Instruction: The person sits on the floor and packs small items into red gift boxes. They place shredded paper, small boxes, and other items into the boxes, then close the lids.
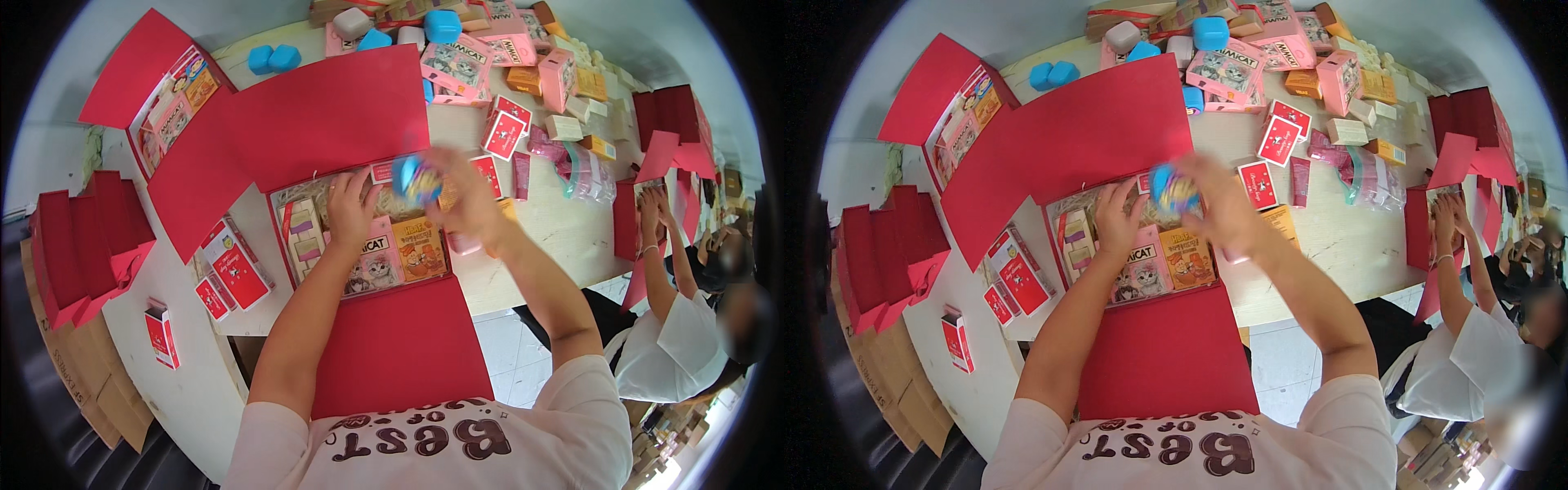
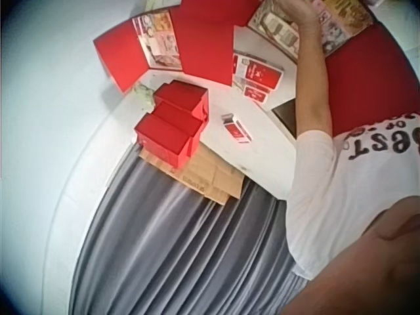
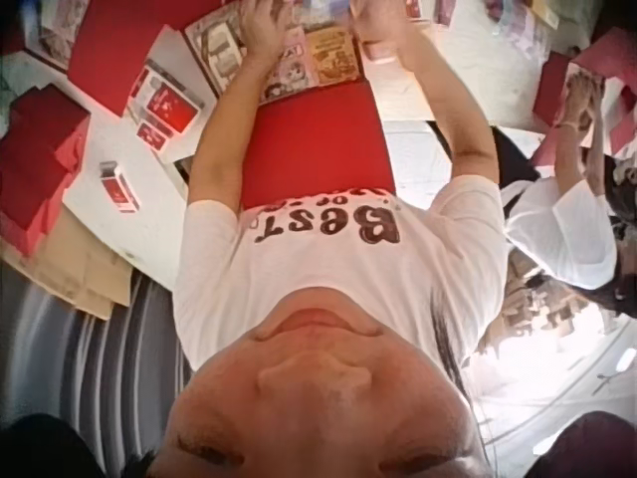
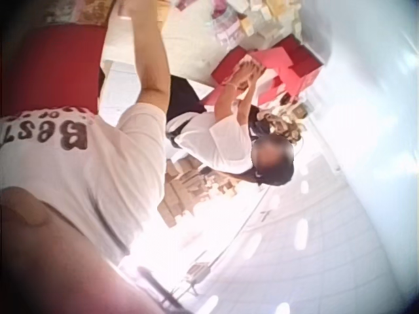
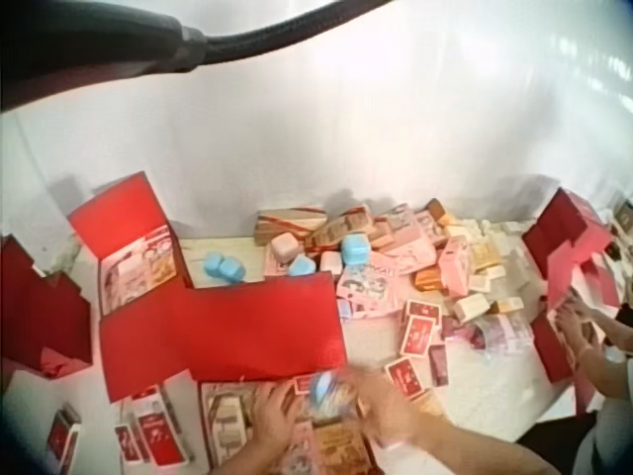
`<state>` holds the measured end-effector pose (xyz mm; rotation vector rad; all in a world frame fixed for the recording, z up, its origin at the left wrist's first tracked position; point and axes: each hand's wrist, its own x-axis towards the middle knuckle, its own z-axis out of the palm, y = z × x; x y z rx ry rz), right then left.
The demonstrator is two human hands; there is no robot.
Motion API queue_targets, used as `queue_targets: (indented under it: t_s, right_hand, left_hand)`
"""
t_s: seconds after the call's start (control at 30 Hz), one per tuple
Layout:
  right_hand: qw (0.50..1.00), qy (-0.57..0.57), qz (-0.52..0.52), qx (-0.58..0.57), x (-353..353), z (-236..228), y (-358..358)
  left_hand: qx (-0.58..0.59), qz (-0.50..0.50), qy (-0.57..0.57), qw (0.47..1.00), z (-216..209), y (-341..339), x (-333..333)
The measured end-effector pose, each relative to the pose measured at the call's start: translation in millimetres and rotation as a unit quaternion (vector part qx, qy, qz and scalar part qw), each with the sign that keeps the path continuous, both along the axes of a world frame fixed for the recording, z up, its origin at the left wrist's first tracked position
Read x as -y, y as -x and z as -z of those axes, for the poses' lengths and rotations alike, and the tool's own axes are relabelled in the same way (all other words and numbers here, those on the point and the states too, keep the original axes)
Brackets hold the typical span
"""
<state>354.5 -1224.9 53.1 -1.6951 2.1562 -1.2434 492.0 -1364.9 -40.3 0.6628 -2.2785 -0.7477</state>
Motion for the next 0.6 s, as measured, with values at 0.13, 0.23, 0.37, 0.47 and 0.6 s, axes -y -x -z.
queue_targets:
  t_s: [0.13, 0.23, 0.37, 0.47, 0.6]
  right_hand:
    - [0.996, -0.073, -0.049, 0.003, -3.3, 34.0, -24.7]
    - [0.996, -0.072, -0.041, -0.040, 4.1, 42.2, -22.5]
    - [0.996, -0.063, -0.050, -0.032, 1.8, 48.6, -22.2]
    - [0.997, -0.058, -0.042, -0.038, 2.7, 48.5, -24.5]
    - [0.992, -0.099, -0.046, -0.061, 3.9, 46.8, -25.5]
  left_hand:
    - [-0.008, 0.009, -0.019, 1.000, 3.6, -0.4, 2.4]
    - [-0.024, 0.006, -0.017, 1.000, 0.1, -0.9, 0.9]
    - [-0.028, -0.018, -0.069, 0.997, -2.5, -16.0, -12.0]
    - [-0.018, 0.048, -0.146, 0.988, -16.9, -17.5, -30.3]
    - [0.025, 0.074, -0.085, 0.993, -21.3, -21.1, -31.3]
